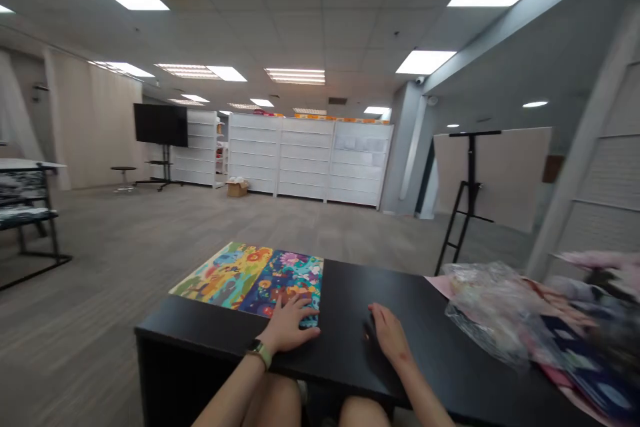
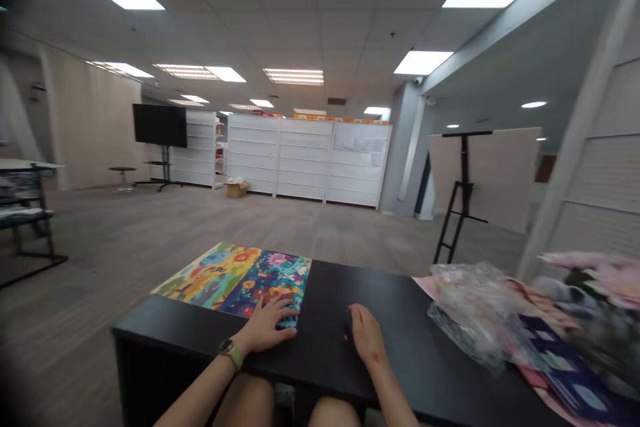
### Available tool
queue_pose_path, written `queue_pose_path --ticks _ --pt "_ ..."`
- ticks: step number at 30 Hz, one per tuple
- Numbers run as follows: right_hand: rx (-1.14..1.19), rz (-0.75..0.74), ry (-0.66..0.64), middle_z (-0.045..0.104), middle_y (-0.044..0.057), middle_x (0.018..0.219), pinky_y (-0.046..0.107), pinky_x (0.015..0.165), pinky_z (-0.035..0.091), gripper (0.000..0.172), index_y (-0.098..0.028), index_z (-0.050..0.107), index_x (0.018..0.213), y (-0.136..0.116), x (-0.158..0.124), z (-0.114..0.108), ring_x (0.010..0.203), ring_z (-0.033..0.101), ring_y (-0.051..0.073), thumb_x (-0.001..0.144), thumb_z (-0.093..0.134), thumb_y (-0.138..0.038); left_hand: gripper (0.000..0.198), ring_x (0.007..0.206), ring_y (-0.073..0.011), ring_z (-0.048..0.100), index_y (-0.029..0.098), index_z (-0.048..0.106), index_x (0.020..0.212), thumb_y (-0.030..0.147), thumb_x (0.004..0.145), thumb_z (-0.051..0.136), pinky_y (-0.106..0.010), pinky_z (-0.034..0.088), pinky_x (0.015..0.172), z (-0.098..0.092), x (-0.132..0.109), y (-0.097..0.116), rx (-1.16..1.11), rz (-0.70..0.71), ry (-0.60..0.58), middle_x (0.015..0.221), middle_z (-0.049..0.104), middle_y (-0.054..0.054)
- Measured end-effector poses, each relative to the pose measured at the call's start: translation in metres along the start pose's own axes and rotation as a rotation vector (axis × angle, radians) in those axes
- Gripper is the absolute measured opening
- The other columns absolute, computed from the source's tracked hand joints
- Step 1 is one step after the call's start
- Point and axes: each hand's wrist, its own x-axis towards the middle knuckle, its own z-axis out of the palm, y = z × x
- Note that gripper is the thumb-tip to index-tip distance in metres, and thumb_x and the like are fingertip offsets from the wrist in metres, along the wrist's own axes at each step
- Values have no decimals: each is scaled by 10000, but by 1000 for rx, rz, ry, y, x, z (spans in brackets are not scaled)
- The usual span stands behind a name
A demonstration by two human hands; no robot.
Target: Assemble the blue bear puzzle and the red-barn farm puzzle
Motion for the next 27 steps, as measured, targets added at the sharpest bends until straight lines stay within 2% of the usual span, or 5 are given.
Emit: queue_pose_path --ticks 11,15,19,23,27 --pt "-113 -62 207 728 62 1032 311 904 497 273 -213 711 973 14 0 -12 972 658 203 913 447 -239 508 1466 -352 253 407 523 1382 615 928 431 -691 54 1133 17 4 -28 125 64 -5 1555 394 -4" --pt "-191 -58 403 476 134 1447 459 1154 259 403 -156 623 1224 40 19 -91 1371 370 284 858 458 -176 489 1434 -342 333 396 561 1353 601 922 455 -659 99 1148 19 4 -29 119 63 19 1522 448 -14" --pt "-317 80 640 313 116 1565 442 1187 157 482 -148 571 1311 70 39 -199 1454 211 286 846 451 -191 470 1400 -325 400 423 595 1309 626 902 474 -638 144 1155 22 5 -27 144 52 73 1491 490 5" --pt "-262 290 702 571 225 1312 471 1075 325 452 -60 630 1187 101 37 -268 1314 425 362 789 507 -237 480 1393 -308 416 418 608 1298 638 896 465 -609 174 1164 25 7 -27 168 33 68 1472 513 7" --pt "-133 404 587 714 107 816 354 803 492 213 -92 712 802 124 31 -272 920 656 301 761 626 -282 503 1397 -306 413 425 603 1303 643 869 472 -591 191 1171 34 13 -37 204 40 52 1476 503 29"
